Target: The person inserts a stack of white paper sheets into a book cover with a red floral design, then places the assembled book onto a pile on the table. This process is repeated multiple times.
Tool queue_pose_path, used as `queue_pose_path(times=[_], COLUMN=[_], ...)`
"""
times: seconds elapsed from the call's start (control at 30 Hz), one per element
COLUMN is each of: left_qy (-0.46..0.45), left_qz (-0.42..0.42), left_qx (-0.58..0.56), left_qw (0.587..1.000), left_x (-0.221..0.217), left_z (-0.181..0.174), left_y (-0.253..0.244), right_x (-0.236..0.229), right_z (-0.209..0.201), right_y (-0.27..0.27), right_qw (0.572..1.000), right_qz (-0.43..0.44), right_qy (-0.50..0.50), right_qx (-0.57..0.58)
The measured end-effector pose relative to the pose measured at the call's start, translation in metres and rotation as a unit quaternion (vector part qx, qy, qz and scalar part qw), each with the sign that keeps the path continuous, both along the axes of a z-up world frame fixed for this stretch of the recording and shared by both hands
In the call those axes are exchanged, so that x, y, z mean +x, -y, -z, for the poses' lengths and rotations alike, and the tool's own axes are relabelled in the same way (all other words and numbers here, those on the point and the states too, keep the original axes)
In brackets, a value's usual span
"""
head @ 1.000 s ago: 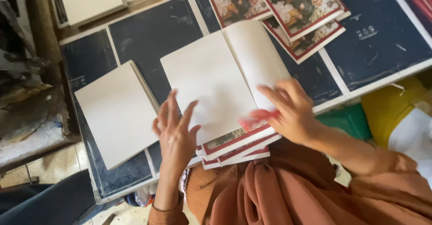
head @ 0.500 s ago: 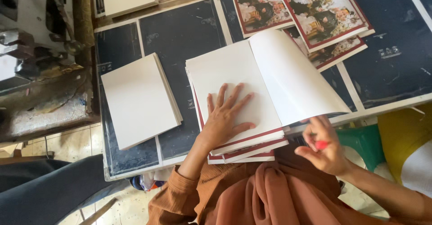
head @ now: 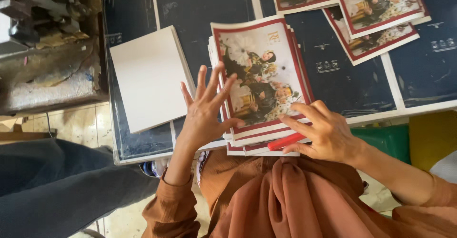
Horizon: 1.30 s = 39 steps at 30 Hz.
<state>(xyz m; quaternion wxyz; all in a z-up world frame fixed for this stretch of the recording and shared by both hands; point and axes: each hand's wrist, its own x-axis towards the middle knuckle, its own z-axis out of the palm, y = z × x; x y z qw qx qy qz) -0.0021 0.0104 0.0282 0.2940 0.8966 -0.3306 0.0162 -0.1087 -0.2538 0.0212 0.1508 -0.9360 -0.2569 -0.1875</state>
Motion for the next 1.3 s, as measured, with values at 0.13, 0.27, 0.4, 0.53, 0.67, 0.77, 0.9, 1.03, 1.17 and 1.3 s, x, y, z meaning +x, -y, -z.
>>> queue_pose_path(times=[0.13,0.27,0.4,0.53,0.67,0.77,0.9,1.03,1.17,1.3], left_qy=[-0.059,-0.094,-0.09,-0.087,-0.055,-0.04,-0.028,0.025,-0.031,-0.043], left_qz=[-0.009,-0.014,-0.011,-0.007,0.016,0.007,0.006,0.004,-0.029,-0.046], left_qx=[0.137,0.18,0.182,0.219,0.212,0.22,0.234,0.18,-0.037,-0.204], left_qw=[0.989,0.979,0.979,0.972,0.976,0.975,0.972,0.983,0.998,0.977], left_x=[0.001,0.003,0.005,0.005,0.006,0.007,0.008,-0.003,-0.008,-0.004], left_z=[0.016,0.02,0.017,0.008,0.014,0.014,0.014,0.007,-0.019,-0.047], left_y=[-0.007,-0.01,-0.006,-0.005,-0.007,-0.006,-0.004,0.0,0.012,0.037], right_x=[-0.001,0.005,0.051,0.137,0.225,0.251,0.285,0.29,0.276,0.182], right_z=[0.002,0.007,0.039,0.051,0.066,0.033,0.056,0.058,0.011,-0.078], right_y=[0.004,0.02,0.045,0.07,0.095,0.069,0.068,0.089,0.118,0.055], right_qw=[0.998,0.998,0.996,0.995,0.979,0.956,0.917,0.966,0.955,0.941], right_qz=[0.011,0.045,0.055,0.054,0.192,0.233,0.216,0.185,0.198,0.069], right_qy=[-0.053,-0.041,-0.037,0.053,0.065,-0.171,-0.299,-0.172,-0.104,-0.151], right_qx=[-0.009,0.016,0.057,0.062,0.036,-0.051,-0.149,-0.056,0.196,0.295])
